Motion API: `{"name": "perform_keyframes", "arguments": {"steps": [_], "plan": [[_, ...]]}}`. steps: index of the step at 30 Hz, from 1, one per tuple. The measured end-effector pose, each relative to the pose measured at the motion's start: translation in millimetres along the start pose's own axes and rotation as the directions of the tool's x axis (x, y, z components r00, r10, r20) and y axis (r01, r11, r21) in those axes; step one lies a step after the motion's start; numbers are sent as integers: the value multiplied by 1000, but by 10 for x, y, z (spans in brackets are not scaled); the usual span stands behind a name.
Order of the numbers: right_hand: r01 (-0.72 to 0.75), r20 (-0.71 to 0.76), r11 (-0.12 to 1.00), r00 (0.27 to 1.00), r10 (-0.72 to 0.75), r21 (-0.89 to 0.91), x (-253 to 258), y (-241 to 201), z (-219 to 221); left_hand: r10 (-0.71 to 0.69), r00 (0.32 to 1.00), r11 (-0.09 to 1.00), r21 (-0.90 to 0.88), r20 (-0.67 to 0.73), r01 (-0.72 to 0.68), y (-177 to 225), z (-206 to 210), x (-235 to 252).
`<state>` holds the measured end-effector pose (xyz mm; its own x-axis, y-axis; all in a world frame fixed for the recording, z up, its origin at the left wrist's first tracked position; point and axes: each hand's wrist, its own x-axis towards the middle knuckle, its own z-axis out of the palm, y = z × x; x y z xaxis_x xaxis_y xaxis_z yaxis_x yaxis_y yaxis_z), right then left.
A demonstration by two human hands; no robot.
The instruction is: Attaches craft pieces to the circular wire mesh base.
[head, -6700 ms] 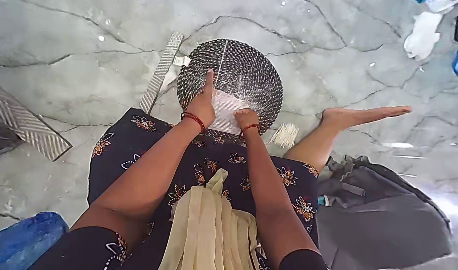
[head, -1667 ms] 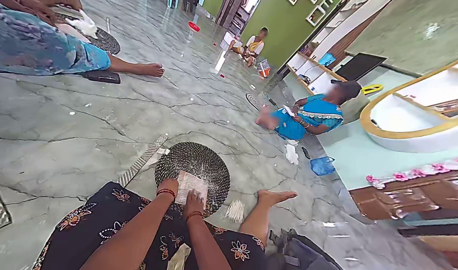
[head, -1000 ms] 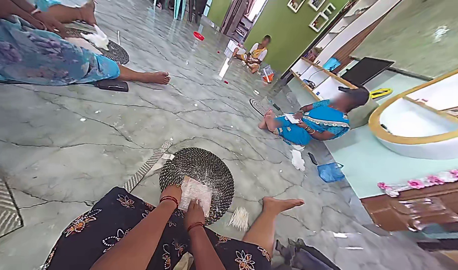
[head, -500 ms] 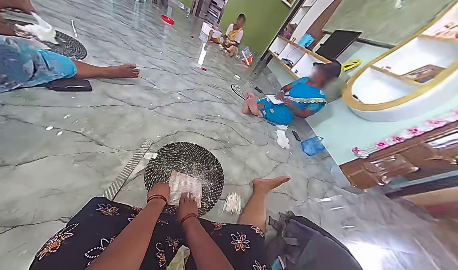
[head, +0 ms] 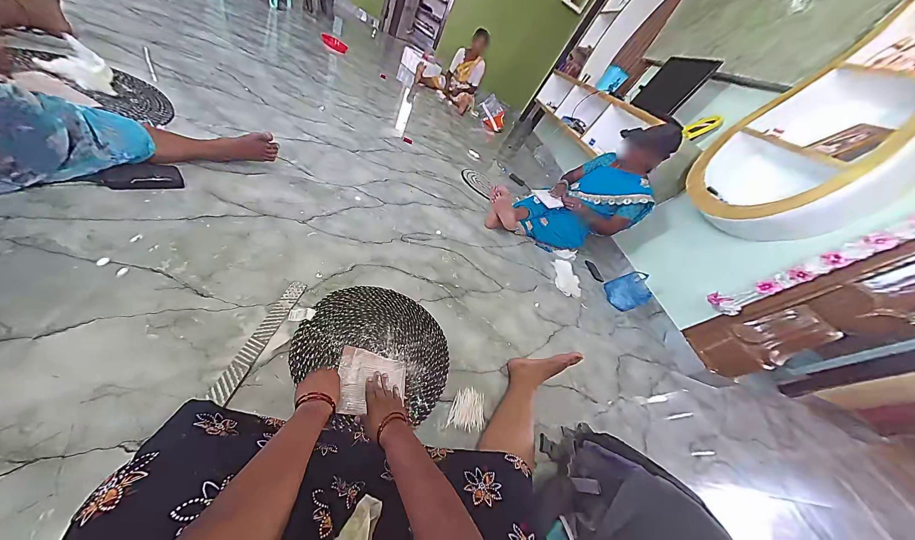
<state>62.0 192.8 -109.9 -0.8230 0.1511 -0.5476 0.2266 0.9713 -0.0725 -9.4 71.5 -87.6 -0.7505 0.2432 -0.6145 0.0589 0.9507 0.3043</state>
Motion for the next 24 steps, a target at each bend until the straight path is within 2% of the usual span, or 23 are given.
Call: {"name": "perform_keyframes", "arguments": {"steps": [3, 6, 9, 12, 15, 24], "plan": [[-63, -81, 997, 994, 67, 52, -102, -92, 214, 8, 1000, 1000, 9, 2, -8, 0, 21, -38], [-120, -77, 989, 989, 126, 83, -241, -248, 203, 2, 1000, 1000, 19, 3, -2, -31, 50, -40], [-81, -87, 994, 992, 87, 74, -221, -216, 22, 15, 1000, 1000, 12, 0, -15, -22, -12, -59], [-20, -12, 1000, 1000, 20, -6, -60, -91, -154, 19, 1000, 1000, -13, -12, -19, -12, -22, -46], [11, 44, 999, 999, -9, -45, 61, -19, -147, 16, 1000, 1000, -17, -23, -17, -16, -29, 3], [-93, -110, 992, 989, 103, 90, -157, -221, 179, 18, 1000, 1000, 19, 1, -18, -8, 24, -88]]}}
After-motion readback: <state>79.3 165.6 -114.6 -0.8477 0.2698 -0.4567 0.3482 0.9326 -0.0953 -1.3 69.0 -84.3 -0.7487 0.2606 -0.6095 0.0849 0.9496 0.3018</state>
